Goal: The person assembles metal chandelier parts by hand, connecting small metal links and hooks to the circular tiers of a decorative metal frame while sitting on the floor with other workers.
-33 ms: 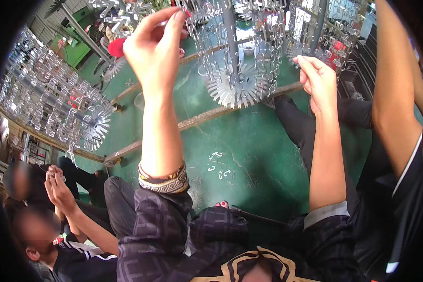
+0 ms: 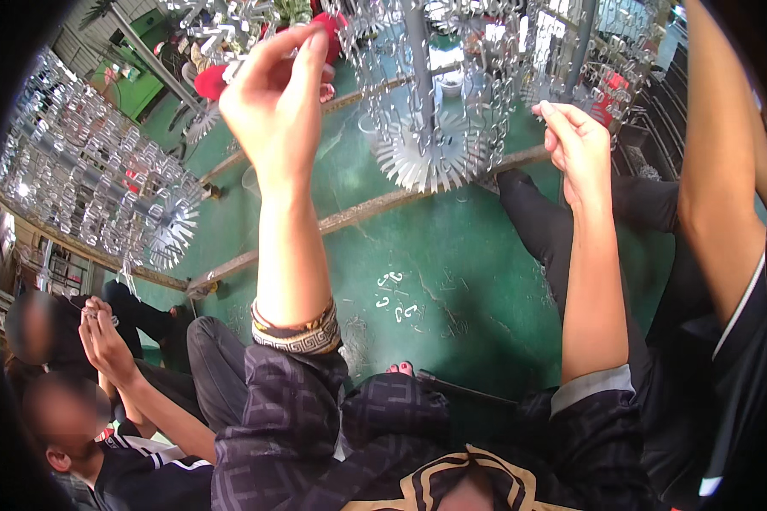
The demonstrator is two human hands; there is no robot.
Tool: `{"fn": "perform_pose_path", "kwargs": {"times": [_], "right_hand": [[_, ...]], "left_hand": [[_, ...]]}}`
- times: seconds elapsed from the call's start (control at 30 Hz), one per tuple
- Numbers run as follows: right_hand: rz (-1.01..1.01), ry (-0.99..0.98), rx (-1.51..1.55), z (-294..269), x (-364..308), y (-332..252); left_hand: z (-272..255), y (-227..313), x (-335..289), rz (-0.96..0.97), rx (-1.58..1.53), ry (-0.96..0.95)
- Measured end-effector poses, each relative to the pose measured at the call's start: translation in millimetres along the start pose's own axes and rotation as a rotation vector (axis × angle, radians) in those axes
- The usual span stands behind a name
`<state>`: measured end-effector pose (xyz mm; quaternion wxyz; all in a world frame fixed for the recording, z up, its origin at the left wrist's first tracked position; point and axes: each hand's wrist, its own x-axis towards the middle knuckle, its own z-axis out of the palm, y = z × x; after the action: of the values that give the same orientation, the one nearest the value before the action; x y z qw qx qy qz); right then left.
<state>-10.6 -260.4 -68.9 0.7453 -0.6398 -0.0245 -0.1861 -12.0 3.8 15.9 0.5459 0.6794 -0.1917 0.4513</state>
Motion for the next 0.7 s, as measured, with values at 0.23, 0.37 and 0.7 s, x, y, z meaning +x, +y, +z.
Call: {"fn": "perform_pose_path", "kwargs": {"times": [0.23,0.37,0.7], "right_hand": [[-0.056,0.068,0.027,0.4,6.1,29.2],[-0.156,0.14,0.104,19.0,-5.6,39.9],[-0.221,0.026,0.183,34.3,-16.9,66.1]], "left_hand": [[-74.3,-98.7,-203.6,-0.521,0.073,-0.17],[-121.9,-126.8,-370.2,-0.891,0.28,-0.355],[-153.9,-107.6,-480.8,-1.222,0.321,-0.476]]}}
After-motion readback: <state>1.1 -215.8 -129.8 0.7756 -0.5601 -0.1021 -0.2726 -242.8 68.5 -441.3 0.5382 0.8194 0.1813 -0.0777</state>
